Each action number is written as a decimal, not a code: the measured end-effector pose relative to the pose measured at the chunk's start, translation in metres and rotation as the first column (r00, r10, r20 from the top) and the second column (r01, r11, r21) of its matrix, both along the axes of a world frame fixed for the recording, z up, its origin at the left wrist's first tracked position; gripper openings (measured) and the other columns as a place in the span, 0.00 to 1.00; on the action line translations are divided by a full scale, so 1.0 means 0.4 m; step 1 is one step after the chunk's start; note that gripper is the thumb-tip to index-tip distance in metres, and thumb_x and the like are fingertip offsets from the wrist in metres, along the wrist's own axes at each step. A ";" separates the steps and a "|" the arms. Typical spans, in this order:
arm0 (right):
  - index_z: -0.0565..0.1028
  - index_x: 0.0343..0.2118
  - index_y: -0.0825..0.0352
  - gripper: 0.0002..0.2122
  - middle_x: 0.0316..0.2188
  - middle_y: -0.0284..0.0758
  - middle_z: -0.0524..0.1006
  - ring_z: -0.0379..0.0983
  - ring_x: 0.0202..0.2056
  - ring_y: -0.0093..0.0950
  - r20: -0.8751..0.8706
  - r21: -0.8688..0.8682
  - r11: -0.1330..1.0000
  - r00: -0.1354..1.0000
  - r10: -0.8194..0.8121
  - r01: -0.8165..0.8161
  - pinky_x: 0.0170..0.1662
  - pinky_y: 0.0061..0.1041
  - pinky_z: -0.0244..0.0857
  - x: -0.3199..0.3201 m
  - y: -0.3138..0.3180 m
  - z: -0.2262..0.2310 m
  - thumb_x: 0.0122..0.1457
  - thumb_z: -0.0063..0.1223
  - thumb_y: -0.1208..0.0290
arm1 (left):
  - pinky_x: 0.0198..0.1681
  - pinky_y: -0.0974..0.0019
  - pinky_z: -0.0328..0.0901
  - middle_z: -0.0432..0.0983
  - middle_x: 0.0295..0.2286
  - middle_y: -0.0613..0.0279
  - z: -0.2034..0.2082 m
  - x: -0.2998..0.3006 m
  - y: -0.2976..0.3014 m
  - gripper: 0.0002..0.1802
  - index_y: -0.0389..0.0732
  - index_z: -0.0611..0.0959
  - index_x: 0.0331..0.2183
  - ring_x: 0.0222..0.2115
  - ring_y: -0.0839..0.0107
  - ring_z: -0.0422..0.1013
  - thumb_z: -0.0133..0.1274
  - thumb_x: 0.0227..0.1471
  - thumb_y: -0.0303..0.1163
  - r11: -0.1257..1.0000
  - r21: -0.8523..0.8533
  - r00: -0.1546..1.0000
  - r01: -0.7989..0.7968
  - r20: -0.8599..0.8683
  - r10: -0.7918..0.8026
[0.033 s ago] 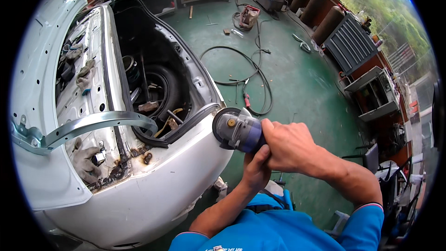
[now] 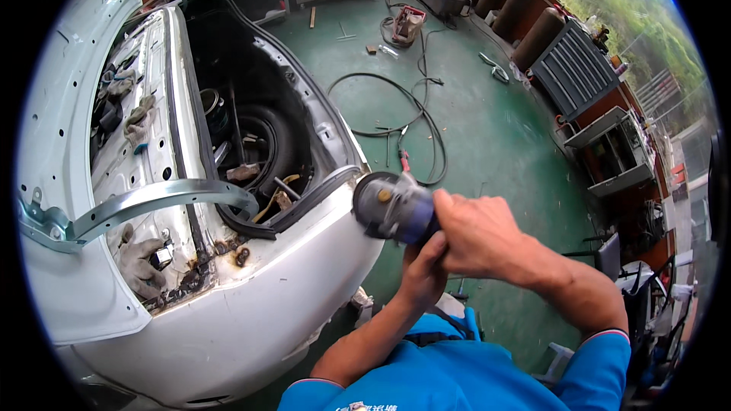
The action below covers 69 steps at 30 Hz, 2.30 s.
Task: The person repeatedly lifts and lowers the car hood to check alignment, then uses a power grinder to smooth the front bumper area. The person handles the hood and bumper directly and uses a handheld grinder on the bumper surface.
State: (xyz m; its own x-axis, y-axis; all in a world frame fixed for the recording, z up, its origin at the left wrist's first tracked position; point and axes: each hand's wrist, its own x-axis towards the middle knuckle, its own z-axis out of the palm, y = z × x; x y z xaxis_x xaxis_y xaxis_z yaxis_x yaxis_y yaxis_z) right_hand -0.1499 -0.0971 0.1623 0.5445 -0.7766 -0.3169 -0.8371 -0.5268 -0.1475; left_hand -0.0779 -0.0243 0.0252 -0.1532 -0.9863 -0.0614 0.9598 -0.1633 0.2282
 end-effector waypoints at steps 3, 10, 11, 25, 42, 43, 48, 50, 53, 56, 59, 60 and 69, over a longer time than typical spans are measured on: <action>0.68 0.33 0.72 0.16 0.28 0.50 0.79 0.77 0.30 0.50 -0.052 -0.020 0.998 0.997 -0.056 0.055 0.32 0.46 0.70 -0.015 -0.010 0.012 0.42 0.57 0.70 | 0.63 0.61 0.57 0.67 0.56 0.58 -0.010 -0.027 -0.036 0.31 0.34 0.64 0.60 0.59 0.67 0.63 0.53 0.60 0.34 0.995 0.038 0.995 0.094 -0.040 -0.093; 0.67 0.34 0.72 0.16 0.28 0.49 0.78 0.78 0.29 0.50 -0.066 -0.061 0.997 0.996 -0.060 0.056 0.32 0.45 0.69 -0.011 0.002 0.014 0.43 0.56 0.71 | 0.59 0.60 0.61 0.69 0.55 0.60 -0.006 -0.017 -0.024 0.30 0.37 0.64 0.60 0.56 0.69 0.66 0.51 0.62 0.39 0.996 -0.030 0.997 0.083 0.008 -0.083; 0.67 0.34 0.72 0.16 0.28 0.49 0.78 0.78 0.29 0.50 -0.077 -0.045 0.997 0.995 -0.067 0.064 0.32 0.46 0.69 -0.009 0.004 0.019 0.43 0.56 0.71 | 0.59 0.59 0.61 0.68 0.55 0.60 -0.007 -0.015 -0.031 0.31 0.37 0.64 0.60 0.56 0.68 0.66 0.51 0.62 0.40 0.995 -0.039 0.995 0.095 0.011 -0.094; 0.67 0.33 0.73 0.19 0.24 0.51 0.77 0.76 0.30 0.52 -0.135 0.093 0.983 0.980 -0.146 0.159 0.33 0.47 0.69 -0.017 -0.006 0.022 0.41 0.59 0.67 | 0.60 0.61 0.59 0.66 0.56 0.59 0.038 -0.010 -0.008 0.31 0.36 0.64 0.60 0.57 0.68 0.65 0.52 0.62 0.40 0.989 0.059 0.989 0.136 0.049 -0.139; 0.68 0.33 0.71 0.16 0.28 0.46 0.78 0.77 0.30 0.48 -0.109 -0.049 0.996 0.991 -0.077 0.072 0.31 0.44 0.69 -0.015 -0.033 0.024 0.42 0.57 0.71 | 0.61 0.61 0.60 0.68 0.54 0.59 0.022 -0.019 -0.065 0.31 0.36 0.64 0.60 0.56 0.68 0.66 0.54 0.60 0.36 0.994 0.018 0.993 0.111 -0.049 -0.110; 0.68 0.34 0.71 0.16 0.28 0.46 0.78 0.77 0.30 0.48 -0.095 -0.073 0.996 0.994 -0.055 0.049 0.31 0.44 0.69 -0.014 -0.035 0.021 0.42 0.58 0.71 | 0.61 0.61 0.60 0.68 0.54 0.59 0.020 -0.017 -0.059 0.31 0.36 0.65 0.60 0.56 0.68 0.66 0.54 0.60 0.36 0.995 0.024 0.994 0.097 -0.054 -0.096; 0.68 0.36 0.69 0.17 0.30 0.44 0.77 0.77 0.32 0.46 -0.110 -0.134 0.991 0.994 -0.012 -0.003 0.31 0.44 0.68 -0.010 -0.058 0.027 0.41 0.58 0.73 | 0.59 0.60 0.59 0.71 0.53 0.63 -0.005 -0.027 -0.098 0.29 0.39 0.68 0.58 0.55 0.71 0.66 0.52 0.60 0.42 0.989 -0.007 0.987 0.147 -0.068 -0.147; 0.68 0.36 0.69 0.17 0.30 0.44 0.76 0.77 0.33 0.46 -0.099 -0.150 0.988 0.995 0.015 -0.030 0.31 0.44 0.68 -0.010 -0.062 0.027 0.41 0.59 0.73 | 0.61 0.60 0.59 0.68 0.55 0.62 -0.011 -0.026 -0.106 0.31 0.40 0.64 0.60 0.57 0.70 0.65 0.54 0.59 0.37 0.989 -0.025 0.982 0.145 -0.118 -0.147; 0.68 0.36 0.68 0.18 0.30 0.43 0.76 0.77 0.33 0.45 -0.075 -0.188 0.980 0.996 0.058 -0.071 0.31 0.43 0.68 -0.013 -0.071 0.020 0.40 0.59 0.73 | 0.63 0.60 0.59 0.66 0.56 0.61 -0.008 -0.023 -0.114 0.33 0.40 0.63 0.61 0.58 0.69 0.64 0.55 0.58 0.35 0.989 -0.046 0.977 0.138 -0.155 -0.144; 0.68 0.36 0.68 0.18 0.30 0.43 0.76 0.77 0.33 0.44 -0.051 -0.209 0.972 0.994 0.094 -0.103 0.31 0.42 0.68 -0.021 -0.081 0.009 0.39 0.60 0.73 | 0.60 0.59 0.60 0.70 0.54 0.63 -0.008 -0.028 -0.117 0.30 0.40 0.66 0.59 0.56 0.70 0.66 0.54 0.59 0.38 0.993 -0.040 0.986 0.115 -0.118 -0.119; 0.68 0.36 0.68 0.19 0.30 0.42 0.76 0.77 0.33 0.44 -0.030 -0.211 0.970 0.992 0.119 -0.122 0.30 0.42 0.68 -0.027 -0.082 0.007 0.39 0.60 0.73 | 0.59 0.59 0.61 0.71 0.52 0.64 -0.007 -0.031 -0.114 0.29 0.41 0.68 0.58 0.55 0.70 0.67 0.54 0.59 0.39 0.994 -0.030 0.991 0.104 -0.086 -0.106; 0.68 0.36 0.68 0.19 0.29 0.42 0.76 0.77 0.33 0.43 -0.023 -0.210 0.969 0.992 0.125 -0.127 0.30 0.42 0.69 -0.029 -0.083 0.007 0.39 0.60 0.73 | 0.59 0.58 0.61 0.71 0.52 0.64 -0.007 -0.032 -0.114 0.29 0.41 0.68 0.58 0.55 0.70 0.67 0.54 0.58 0.39 0.994 -0.028 0.991 0.104 -0.081 -0.106; 0.68 0.37 0.67 0.20 0.29 0.40 0.76 0.77 0.33 0.42 -0.004 -0.249 0.956 0.988 0.157 -0.153 0.30 0.42 0.69 -0.042 -0.090 -0.007 0.38 0.61 0.73 | 0.59 0.57 0.61 0.70 0.53 0.65 -0.009 -0.037 -0.118 0.30 0.42 0.67 0.58 0.56 0.70 0.66 0.55 0.57 0.38 0.994 -0.057 0.992 0.092 -0.077 -0.096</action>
